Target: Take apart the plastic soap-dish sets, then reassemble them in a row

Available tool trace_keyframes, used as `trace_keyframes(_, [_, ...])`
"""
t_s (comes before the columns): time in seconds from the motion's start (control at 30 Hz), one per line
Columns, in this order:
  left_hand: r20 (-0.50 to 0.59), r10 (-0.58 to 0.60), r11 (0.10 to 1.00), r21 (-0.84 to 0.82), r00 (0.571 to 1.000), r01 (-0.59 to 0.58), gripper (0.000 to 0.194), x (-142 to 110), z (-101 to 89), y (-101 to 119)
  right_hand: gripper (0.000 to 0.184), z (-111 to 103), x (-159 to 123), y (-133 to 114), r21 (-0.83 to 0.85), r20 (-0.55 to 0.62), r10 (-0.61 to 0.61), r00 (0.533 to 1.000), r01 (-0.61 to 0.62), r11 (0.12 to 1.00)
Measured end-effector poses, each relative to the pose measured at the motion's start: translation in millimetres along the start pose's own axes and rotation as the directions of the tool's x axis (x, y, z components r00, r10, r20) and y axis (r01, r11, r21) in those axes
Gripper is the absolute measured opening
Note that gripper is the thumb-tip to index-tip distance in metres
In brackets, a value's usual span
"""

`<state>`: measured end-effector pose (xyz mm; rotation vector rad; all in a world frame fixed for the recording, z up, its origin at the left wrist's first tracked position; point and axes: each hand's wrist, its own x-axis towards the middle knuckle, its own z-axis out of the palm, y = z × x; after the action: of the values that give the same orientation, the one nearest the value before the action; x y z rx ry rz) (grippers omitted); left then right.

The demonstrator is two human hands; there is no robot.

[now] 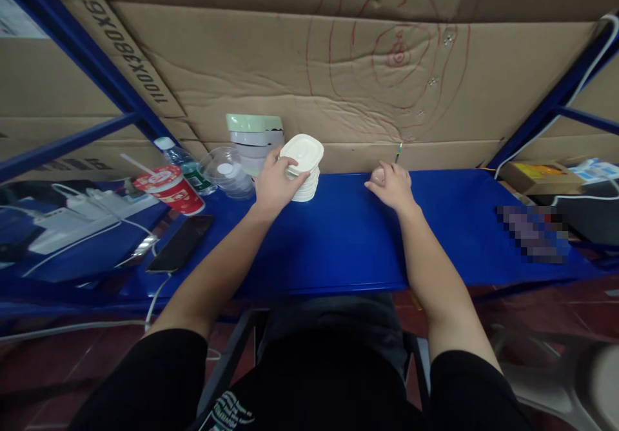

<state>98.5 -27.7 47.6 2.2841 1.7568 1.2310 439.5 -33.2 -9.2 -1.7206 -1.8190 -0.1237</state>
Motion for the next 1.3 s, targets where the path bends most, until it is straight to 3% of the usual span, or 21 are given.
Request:
trace_keyframes(0.13, [0.026, -0.047, 0.996, 0.078, 0.999, 0.045, 0.031, 6.2, 9.2, -5.8, 0.078, 7.1, -0.3, 17.9, -0.090, 0.096, 0.120, 0.988, -0.111, 0.990])
trace_keyframes(0.4, [0.026, 0.015, 0.991, 0.132, 1.000, -0.018, 0.037, 14.6, 27.8, -18.0, 0.072, 7.2, -2.4, 22.2, -0.169, 0.167, 0.191, 0.967, -0.163, 0.972])
trace_keyframes(0.6, [0.005, 0.085, 0.991, 0.100, 0.996, -0.086, 0.044, 14.3, 30.5, -18.9, 0.082, 1.5, -1.8, 24.2, -0.232, 0.133, 0.251, 0.959, -0.216, 0.948])
trace_keyframes(0.7, [-0.017, 0.205, 0.975, 0.088, 0.979, -0.203, 0.041, 1.9, 23.5, -16.7, 0.085, 0.1, -1.1, 26.3, -0.248, 0.156, 0.284, 0.946, -0.241, 0.939])
trace_keyframes(0.77, [0.004, 0.350, 0.934, 0.067, 0.937, -0.350, 0.036, -11.9, 17.6, -16.1, 0.084, -1.0, -0.6, 24.6, -0.243, 0.182, 0.273, 0.945, -0.226, 0.943])
trace_keyframes(0.87, [0.163, 0.534, 0.840, 0.009, 0.830, -0.542, 0.034, -35.6, 11.6, -19.1, 0.085, -2.0, -1.2, 12.9, -0.178, 0.253, 0.175, 0.952, -0.132, 0.975])
trace_keyframes(0.93, [0.290, 0.562, 0.815, -0.038, 0.775, -0.578, 0.037, -48.5, 11.4, -23.6, 0.091, -1.0, -4.0, -2.4, -0.073, 0.327, 0.046, 0.944, -0.023, 0.997])
trace_keyframes(1.0, [0.378, 0.526, 0.839, -0.084, 0.762, -0.538, 0.050, -55.9, 13.8, -28.8, 0.094, 1.4, -9.4, -22.8, 0.079, 0.376, -0.119, 0.919, 0.097, 0.992])
trace_keyframes(1.07, [0.435, 0.467, 0.879, -0.130, 0.770, -0.459, 0.074, -57.5, 17.3, -33.8, 0.091, 4.3, -16.8, -45.7, 0.241, 0.388, -0.310, 0.868, 0.230, 0.943])
trace_keyframes(1.13, [0.479, 0.421, 0.905, -0.167, 0.770, -0.391, 0.092, -55.7, 19.7, -37.8, 0.090, 6.5, -24.7, -67.1, 0.338, 0.372, -0.427, 0.824, 0.308, 0.889])
trace_keyframes(1.2, [0.514, 0.403, 0.914, -0.191, 0.758, -0.357, 0.094, -53.2, 19.6, -40.8, 0.085, 7.3, -31.2, -83.3, 0.393, 0.339, -0.506, 0.794, 0.369, 0.842])
trace_keyframes(1.3, [0.532, 0.413, 0.910, -0.219, 0.739, -0.351, 0.085, -50.5, 15.3, -42.9, 0.071, 6.7, -35.6, -95.1, 0.419, 0.234, -0.556, 0.797, 0.433, 0.798])
